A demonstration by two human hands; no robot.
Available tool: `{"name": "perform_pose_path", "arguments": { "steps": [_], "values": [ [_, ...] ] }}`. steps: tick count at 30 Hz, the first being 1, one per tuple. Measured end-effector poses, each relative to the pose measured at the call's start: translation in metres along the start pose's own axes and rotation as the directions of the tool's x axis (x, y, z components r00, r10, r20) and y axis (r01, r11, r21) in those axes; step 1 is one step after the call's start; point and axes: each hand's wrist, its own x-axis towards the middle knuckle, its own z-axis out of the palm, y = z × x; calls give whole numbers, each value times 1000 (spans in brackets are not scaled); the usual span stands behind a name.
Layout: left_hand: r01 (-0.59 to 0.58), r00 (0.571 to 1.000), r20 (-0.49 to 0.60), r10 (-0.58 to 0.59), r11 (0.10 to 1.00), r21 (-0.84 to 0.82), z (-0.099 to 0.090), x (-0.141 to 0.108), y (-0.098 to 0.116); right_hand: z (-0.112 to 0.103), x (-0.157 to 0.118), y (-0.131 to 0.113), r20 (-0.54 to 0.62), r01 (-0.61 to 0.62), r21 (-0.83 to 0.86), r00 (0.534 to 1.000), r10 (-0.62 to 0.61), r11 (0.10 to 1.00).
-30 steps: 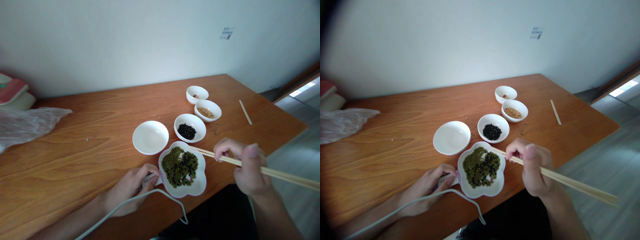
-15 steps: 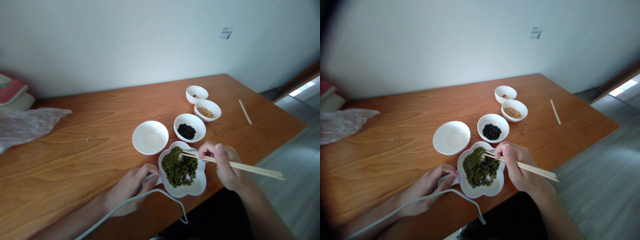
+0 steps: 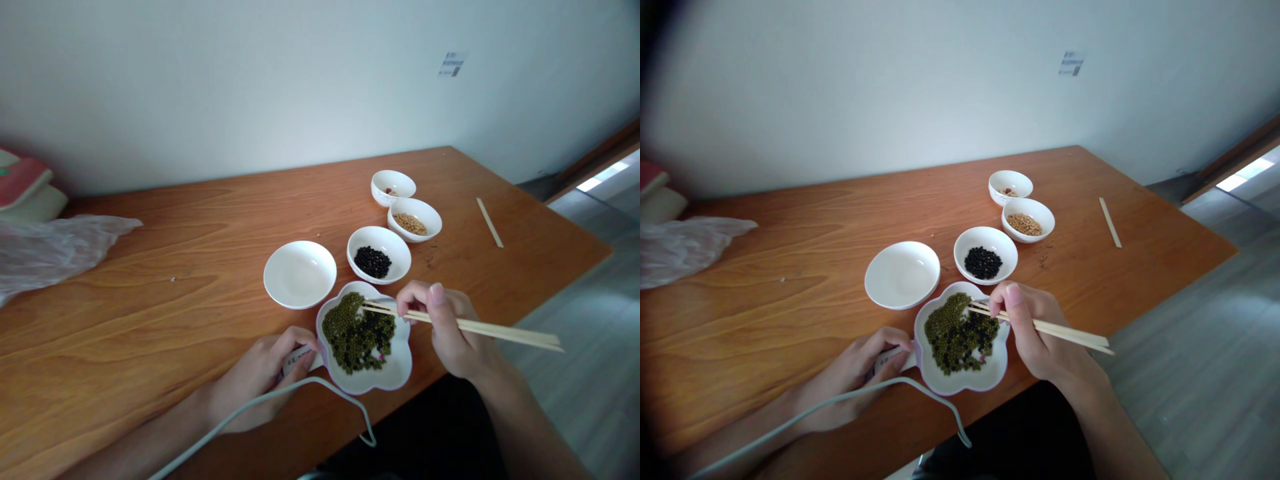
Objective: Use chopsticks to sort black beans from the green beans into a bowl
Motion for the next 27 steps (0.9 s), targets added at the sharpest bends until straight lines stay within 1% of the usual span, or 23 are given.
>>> {"name": "perform_pose_path", "arguments": {
  "steps": [4, 8, 13, 19, 22, 27],
  "values": [
    [2, 1000, 10, -2, 1000, 15, 0, -1, -2, 0, -1, 2, -2, -12, -8, 1000, 12, 1000],
    [-7, 1000, 12, 6, 1000, 15, 0, -1, 0, 2, -1, 2, -38, 4, 19, 999, -4, 1000],
    [-5, 1000, 3, 5, 1000, 5, -1, -1, 1, 5, 0, 2, -70, -1, 42, 998, 4, 999],
    [19, 1000, 16, -19, 1000, 7, 0, -3, -1, 0, -2, 1, -104, 67, 34, 993, -63, 997],
    [8, 1000, 12, -8, 1000, 20, 0, -2, -1, -2, -3, -1, -82, 82, 34, 994, -79, 996],
    [-14, 1000, 0, 14, 999, 46, -1, -1, 0, 0, -2, -2, -30, 28, 1, 999, -28, 1000]
  ]
}}
